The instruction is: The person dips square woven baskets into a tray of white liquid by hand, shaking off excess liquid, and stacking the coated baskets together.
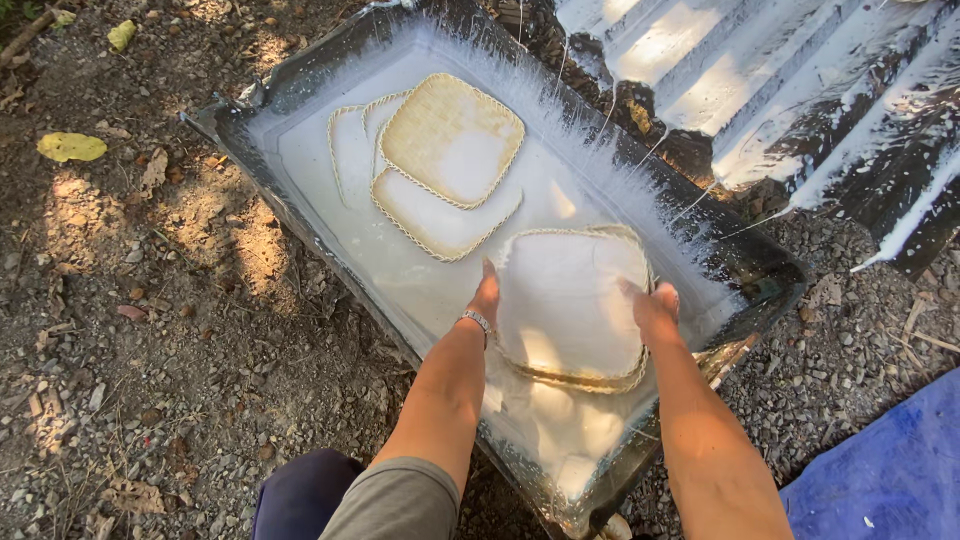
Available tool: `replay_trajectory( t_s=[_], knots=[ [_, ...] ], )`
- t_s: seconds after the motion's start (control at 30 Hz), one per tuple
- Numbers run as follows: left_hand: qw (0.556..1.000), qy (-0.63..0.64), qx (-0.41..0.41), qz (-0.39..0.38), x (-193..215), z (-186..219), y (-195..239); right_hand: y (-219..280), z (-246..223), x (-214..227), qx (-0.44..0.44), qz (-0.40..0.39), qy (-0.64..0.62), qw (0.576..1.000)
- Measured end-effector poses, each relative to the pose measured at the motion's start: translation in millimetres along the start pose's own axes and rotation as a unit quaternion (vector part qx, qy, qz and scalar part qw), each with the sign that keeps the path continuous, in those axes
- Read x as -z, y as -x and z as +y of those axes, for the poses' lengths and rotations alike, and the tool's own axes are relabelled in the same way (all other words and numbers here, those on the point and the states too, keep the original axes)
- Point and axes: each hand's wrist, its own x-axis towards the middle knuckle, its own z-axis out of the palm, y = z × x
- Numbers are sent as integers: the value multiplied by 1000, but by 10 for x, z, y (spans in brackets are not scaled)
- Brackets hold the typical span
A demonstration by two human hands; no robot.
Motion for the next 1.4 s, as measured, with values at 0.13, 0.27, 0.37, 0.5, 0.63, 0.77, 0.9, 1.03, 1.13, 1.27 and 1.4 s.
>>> replay_trajectory(
  t_s=[0.13,0.27,0.37,0.5,0.63,0.77,0.9,1.03,1.13,1.27,1.4],
  knots=[
    [994,59,-56,-76,-83,223,200,188,-419,257,163,-47,-53,984],
    [984,97,-101,-110,-167,407,451,281,-687,379,326,-27,32,944],
    [984,95,-141,-53,-250,593,550,351,-747,432,371,-22,-32,928],
    [954,5,-295,-57,-413,812,593,400,-659,525,298,-65,-243,921],
    [932,-99,-347,-39,-560,974,793,385,-589,612,213,-73,-362,905],
    [921,-197,-336,5,-613,1093,1131,399,-482,673,164,-121,-454,867],
    [905,-249,-344,-22,-549,1190,1487,419,-407,678,128,-151,-480,855],
    [889,-272,-360,-75,-453,1253,1756,329,-386,597,151,-154,-479,851],
    [855,-288,-417,-115,-422,1212,1802,293,-281,529,150,-165,-498,838],
    [807,-327,-467,-152,-359,1114,1707,263,-254,454,47,-168,-449,876],
    [796,-481,-358,-87,-233,898,1612,274,-166,347,-114,-286,-390,868]
  ],
)
